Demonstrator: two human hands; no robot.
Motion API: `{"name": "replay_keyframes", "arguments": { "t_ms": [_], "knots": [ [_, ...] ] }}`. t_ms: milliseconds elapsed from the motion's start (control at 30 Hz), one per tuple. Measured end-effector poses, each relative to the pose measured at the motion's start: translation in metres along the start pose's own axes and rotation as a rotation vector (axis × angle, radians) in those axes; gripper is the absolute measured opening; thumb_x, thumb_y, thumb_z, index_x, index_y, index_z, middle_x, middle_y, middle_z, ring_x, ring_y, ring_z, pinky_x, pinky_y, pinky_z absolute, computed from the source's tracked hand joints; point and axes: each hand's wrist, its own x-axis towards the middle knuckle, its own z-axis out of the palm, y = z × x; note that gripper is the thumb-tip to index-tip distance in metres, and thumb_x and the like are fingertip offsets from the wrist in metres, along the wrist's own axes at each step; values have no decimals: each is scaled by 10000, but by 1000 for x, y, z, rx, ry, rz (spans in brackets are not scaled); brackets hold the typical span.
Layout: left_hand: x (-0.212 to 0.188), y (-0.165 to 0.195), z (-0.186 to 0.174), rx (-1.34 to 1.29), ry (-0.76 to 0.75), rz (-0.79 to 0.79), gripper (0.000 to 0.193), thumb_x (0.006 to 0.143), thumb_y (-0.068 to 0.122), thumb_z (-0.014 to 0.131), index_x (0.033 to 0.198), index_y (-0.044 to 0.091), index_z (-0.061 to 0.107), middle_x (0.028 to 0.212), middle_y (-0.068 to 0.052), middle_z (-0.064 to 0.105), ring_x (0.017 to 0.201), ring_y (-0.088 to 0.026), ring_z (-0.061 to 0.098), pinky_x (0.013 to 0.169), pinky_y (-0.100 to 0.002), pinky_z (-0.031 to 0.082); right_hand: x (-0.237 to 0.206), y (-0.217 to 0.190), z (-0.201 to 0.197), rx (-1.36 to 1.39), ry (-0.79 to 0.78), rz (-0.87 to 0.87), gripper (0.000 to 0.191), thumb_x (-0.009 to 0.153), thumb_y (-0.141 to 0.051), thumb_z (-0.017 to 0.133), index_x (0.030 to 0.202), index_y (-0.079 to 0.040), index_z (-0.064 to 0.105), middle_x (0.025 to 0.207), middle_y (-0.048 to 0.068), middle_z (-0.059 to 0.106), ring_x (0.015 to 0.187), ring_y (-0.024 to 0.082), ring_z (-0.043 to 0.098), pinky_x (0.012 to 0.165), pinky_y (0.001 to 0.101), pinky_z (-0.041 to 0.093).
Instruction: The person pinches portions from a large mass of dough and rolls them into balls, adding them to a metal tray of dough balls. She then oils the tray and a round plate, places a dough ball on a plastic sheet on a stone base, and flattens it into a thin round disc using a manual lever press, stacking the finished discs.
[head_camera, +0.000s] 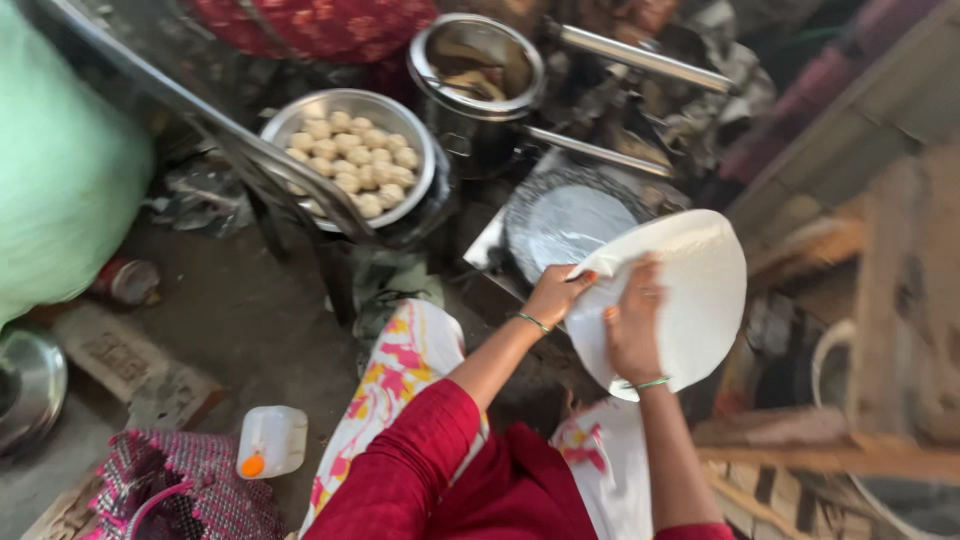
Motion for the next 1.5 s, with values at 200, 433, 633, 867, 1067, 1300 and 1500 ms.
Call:
{"name": "replay_keyframes", "arguments": {
  "t_ms": [200, 433, 633, 867, 1067, 1300, 1500],
  "knots": [
    [52, -29, -86, -162, 461, -28, 241, 958, 184, 686, 1005, -47, 737, 832, -45, 733, 730, -111, 617, 659, -304, 507, 65, -59, 65, 238, -371, -4, 441, 1072, -297, 379, 1318, -36, 634, 1392, 183, 613, 1366, 391, 472, 1239, 522, 223],
    [104, -46, -107, -674, 609, -257, 431, 987, 288, 589, 1281, -22, 637, 1071, -95, 706, 880, -171, 679, 732, -325, 546, 199, -83, 173, 201, -41, -94, 211, 859, -157, 726, 1034, -41, 745, 1069, 159, 741, 1033, 383, 649, 915, 455, 511],
    [103, -41, -97, -204, 496, -470, 408, 1024, 296, 573, 1316, 18, 632, 1054, -112, 725, 803, -206, 680, 663, -354, 552, 293, -133, 337, 197, -523, -257, 333, 765, -207, 814, 1041, -37, 736, 1036, 221, 694, 1030, 400, 632, 903, 473, 520],
    [148, -78, -97, -433, 735, -425, 344, 979, 184, 594, 1294, 50, 631, 1053, -116, 757, 800, -220, 699, 588, -375, 544, 306, -164, 428, -197, -521, -487, 88, 824, -114, 727, 861, -34, 725, 930, 196, 729, 947, 359, 675, 933, 466, 534],
    [135, -77, -99, 94, 683, -511, 341, 1021, 267, 611, 1268, 41, 675, 1113, -177, 762, 930, -315, 715, 854, -438, 520, 318, -142, 416, 187, -531, -86, 153, 781, -122, 740, 865, 6, 741, 863, 230, 726, 874, 406, 702, 795, 484, 573],
    [113, -63, -64, 53, 532, -608, 375, 1023, 212, 581, 1351, 35, 548, 1112, -195, 706, 805, -310, 615, 733, -460, 484, 330, -36, 313, 2009, -361, 914, 478, 901, -181, 571, 1266, 124, 528, 1181, 291, 660, 1049, 413, 711, 861, 499, 643],
    [164, -118, -91, -516, 938, -259, 307, 998, 55, 591, 1279, -68, 599, 1171, -167, 716, 926, -241, 712, 760, -389, 594, 236, 100, 188, 1547, 110, 633, 375, 973, -68, 643, 1315, 66, 566, 1185, 192, 679, 1055, 339, 723, 939, 441, 619]
  ]
}}
